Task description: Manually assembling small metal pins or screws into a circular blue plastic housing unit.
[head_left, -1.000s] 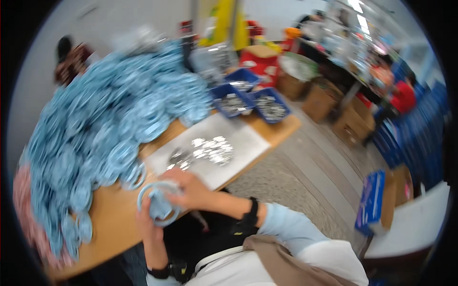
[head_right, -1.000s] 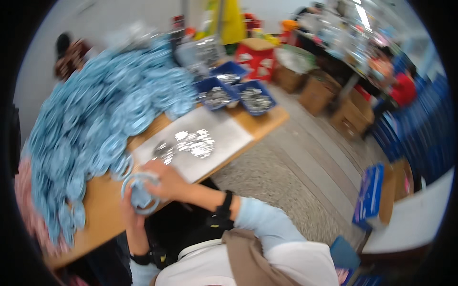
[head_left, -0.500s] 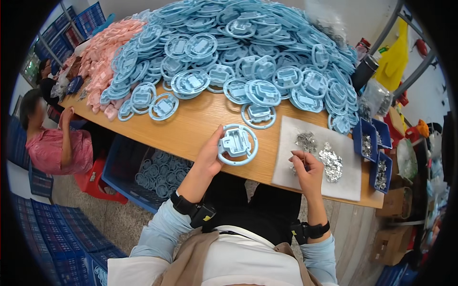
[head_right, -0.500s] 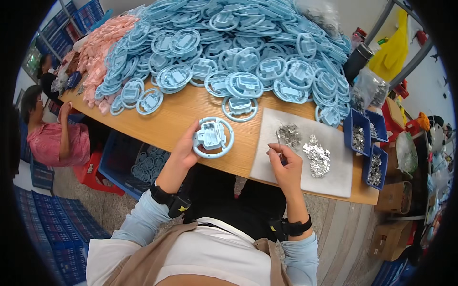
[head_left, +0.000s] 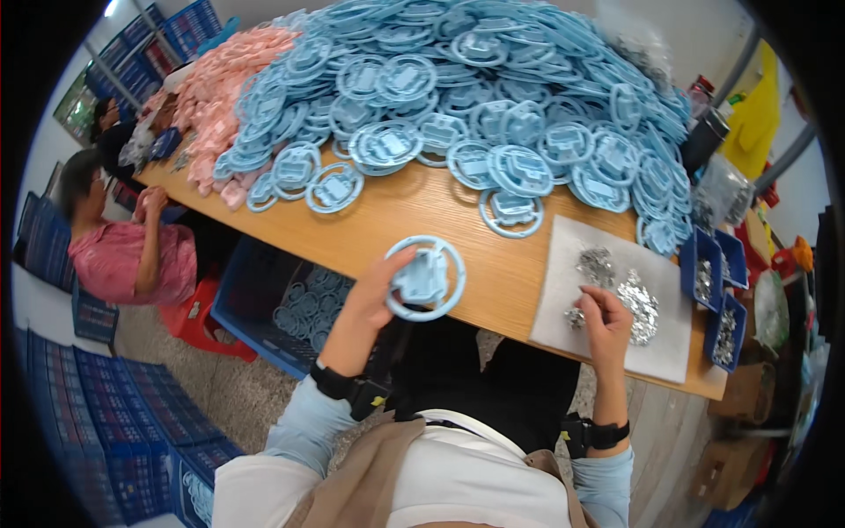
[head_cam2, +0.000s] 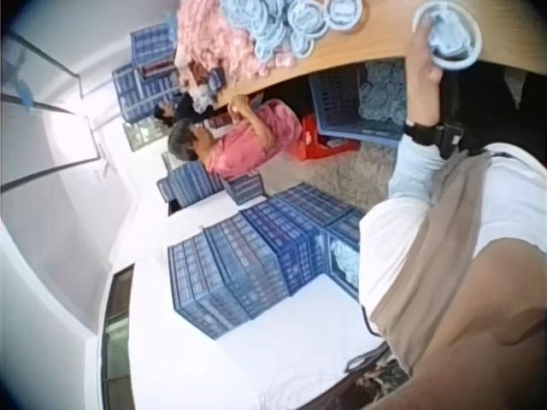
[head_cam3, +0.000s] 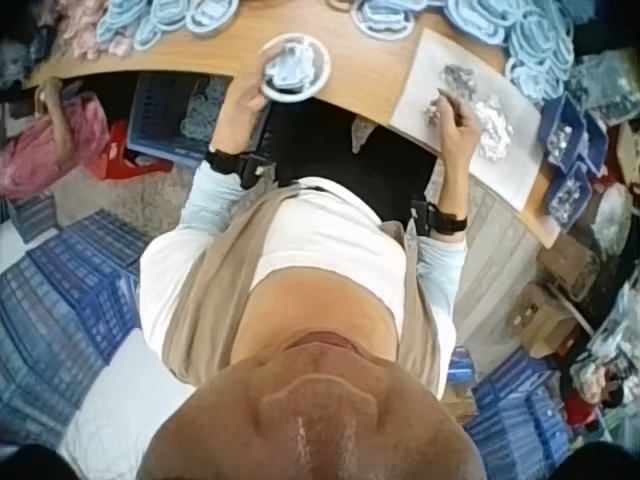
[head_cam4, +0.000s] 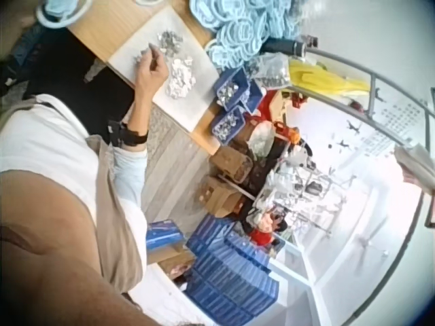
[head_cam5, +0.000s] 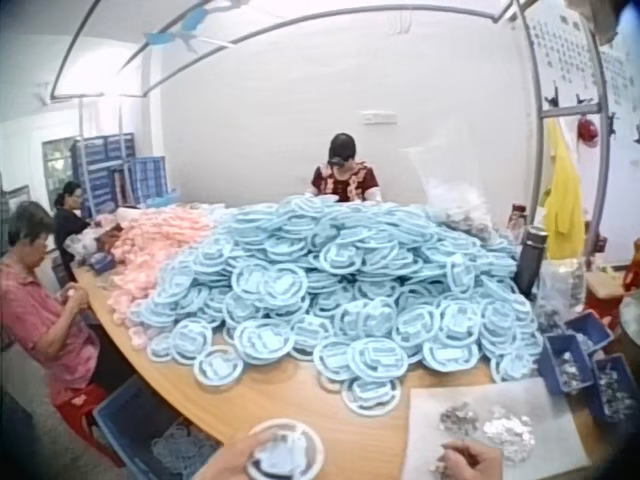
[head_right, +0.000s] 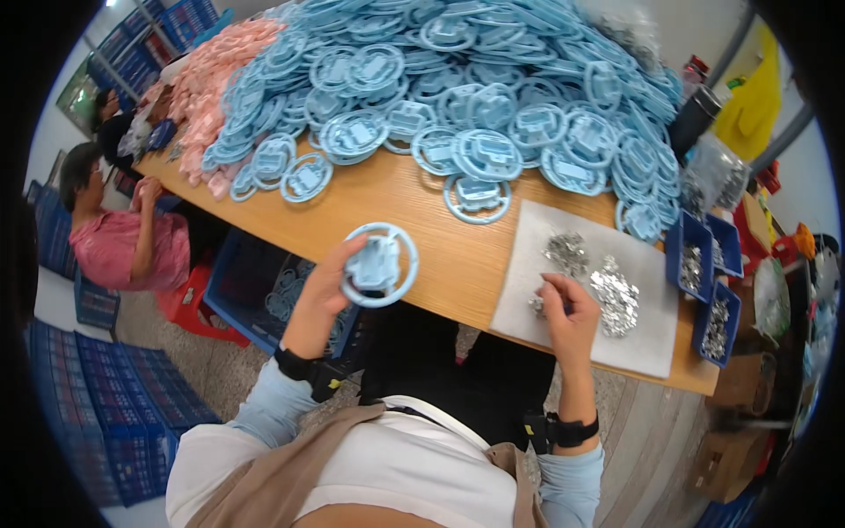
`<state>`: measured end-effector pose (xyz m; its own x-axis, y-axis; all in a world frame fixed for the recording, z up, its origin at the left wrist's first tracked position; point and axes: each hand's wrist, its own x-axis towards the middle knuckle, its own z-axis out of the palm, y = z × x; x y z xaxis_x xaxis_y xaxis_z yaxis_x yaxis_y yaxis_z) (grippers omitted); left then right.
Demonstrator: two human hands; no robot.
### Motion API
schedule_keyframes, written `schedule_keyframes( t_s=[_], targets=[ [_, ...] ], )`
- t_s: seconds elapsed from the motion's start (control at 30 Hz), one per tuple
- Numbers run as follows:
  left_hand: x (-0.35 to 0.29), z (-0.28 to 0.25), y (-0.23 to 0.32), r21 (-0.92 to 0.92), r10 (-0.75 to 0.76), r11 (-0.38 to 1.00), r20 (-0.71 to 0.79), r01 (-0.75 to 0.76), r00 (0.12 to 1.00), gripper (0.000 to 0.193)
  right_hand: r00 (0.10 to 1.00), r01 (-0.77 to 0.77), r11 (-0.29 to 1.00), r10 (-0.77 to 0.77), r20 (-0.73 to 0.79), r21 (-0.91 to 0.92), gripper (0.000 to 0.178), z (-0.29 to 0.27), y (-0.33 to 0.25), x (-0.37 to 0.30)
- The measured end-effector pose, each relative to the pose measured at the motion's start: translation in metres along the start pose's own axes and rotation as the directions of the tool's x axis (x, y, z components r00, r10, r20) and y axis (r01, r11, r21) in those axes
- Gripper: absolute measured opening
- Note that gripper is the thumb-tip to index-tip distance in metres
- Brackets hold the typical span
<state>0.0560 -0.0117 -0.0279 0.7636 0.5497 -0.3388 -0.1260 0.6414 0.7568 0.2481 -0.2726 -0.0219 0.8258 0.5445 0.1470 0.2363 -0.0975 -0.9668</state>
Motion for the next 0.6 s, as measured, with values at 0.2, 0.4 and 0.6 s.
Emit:
schedule_keyframes(
  t_s=[0.2,0.4,0.6],
  targets=[
    [-0.1,-0.114,0.059,0.396,0.136,0.918,-0.231,-0.035,0.963,0.028,0.999,-0.049,0.998,0.05,-0.008,0.045,0.016,-0.006,-0.001,0.002],
    [-0.109,-0.221,0.05,0.961,0.687,0.174,-0.276,0.216,0.672,0.051,0.998,-0.043,0.998,0.042,0.037,0.039,0.017,-0.001,-0.008,0.006],
    [-0.021,-0.12,0.099,0.949,0.745,-0.29,0.307,-0.127,0.592,0.052,1.0,-0.011,0.999,0.011,0.005,0.043,0.016,-0.007,-0.014,0.002]
  ],
)
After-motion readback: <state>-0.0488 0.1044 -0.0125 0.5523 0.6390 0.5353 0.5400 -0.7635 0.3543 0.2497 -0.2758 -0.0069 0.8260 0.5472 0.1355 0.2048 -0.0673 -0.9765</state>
